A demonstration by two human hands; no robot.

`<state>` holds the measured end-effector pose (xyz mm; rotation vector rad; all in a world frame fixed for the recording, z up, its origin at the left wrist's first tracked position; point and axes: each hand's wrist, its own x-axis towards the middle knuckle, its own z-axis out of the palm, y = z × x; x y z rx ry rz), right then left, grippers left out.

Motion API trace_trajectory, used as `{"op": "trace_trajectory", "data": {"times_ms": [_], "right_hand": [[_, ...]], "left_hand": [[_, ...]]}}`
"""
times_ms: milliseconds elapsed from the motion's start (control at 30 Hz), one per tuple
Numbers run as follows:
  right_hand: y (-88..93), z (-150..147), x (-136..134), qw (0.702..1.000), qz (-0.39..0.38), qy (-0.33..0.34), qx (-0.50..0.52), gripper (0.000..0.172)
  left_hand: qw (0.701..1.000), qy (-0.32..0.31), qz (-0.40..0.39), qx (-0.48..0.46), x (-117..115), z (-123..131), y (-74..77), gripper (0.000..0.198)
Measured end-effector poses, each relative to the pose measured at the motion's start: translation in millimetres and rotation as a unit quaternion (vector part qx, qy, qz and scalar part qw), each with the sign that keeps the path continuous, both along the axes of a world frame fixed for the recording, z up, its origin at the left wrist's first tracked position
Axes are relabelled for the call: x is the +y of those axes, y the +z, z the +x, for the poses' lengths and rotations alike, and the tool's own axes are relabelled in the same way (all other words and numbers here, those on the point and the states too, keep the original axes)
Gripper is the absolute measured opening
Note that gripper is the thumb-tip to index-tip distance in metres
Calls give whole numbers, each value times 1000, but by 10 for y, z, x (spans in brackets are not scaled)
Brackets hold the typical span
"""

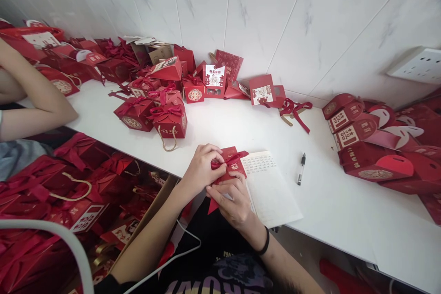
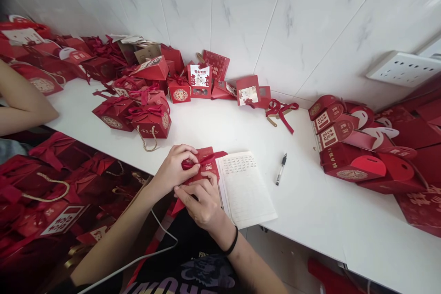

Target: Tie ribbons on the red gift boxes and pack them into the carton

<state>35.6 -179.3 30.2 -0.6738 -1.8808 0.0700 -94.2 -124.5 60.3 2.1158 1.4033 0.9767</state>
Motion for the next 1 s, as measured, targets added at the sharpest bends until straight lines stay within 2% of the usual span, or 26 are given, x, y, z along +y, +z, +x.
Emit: {"op": "trace_trajectory", "data": {"times_ms": [200,267,333,400,433,467,533,600,667,733,933,1000], "right_hand": [[36,-49,-81,999,1,29,-22,19],[88,40,-53,999,-4,45,-15,21],[137,200,50,999,-36,8,34,27],[160,387,221,979,-144,-96,105,27],[158,473,317,957,-223,-136,126,28],[147,546,410,931,-308,-147,129,30],[107,640,559,881,-444,-111,120,36],[67,672,634,844,-520,-50,122,40],[49,669,637,824,-547,-14,146,38],[67,661,591,816,-554,-2,161,37],[245,664,352,812,-566,5,143,38],[283,653,275,823,-551,-9,139,38]], "left_hand": [[1000,-1,-9,-12,18,-2,0,7],[1000,0,-12,-12,16,-1,1,6],[1000,-3,-12,-10,9,0,3,6],[1000,-6,-10,-8,1,0,6,6],[1000,-8,-10,-7,-2,-1,8,5],[1000,-9,-10,-6,-3,-2,11,4],[1000,-13,-11,-5,-3,-6,18,3],[1000,-19,-11,-3,-2,-9,28,3],[1000,-21,-12,0,-5,-9,39,4],[1000,-18,-13,3,-9,-3,48,5],[1000,1,-16,5,-18,30,51,7],[1000,5,-17,4,-18,40,52,8]]}}
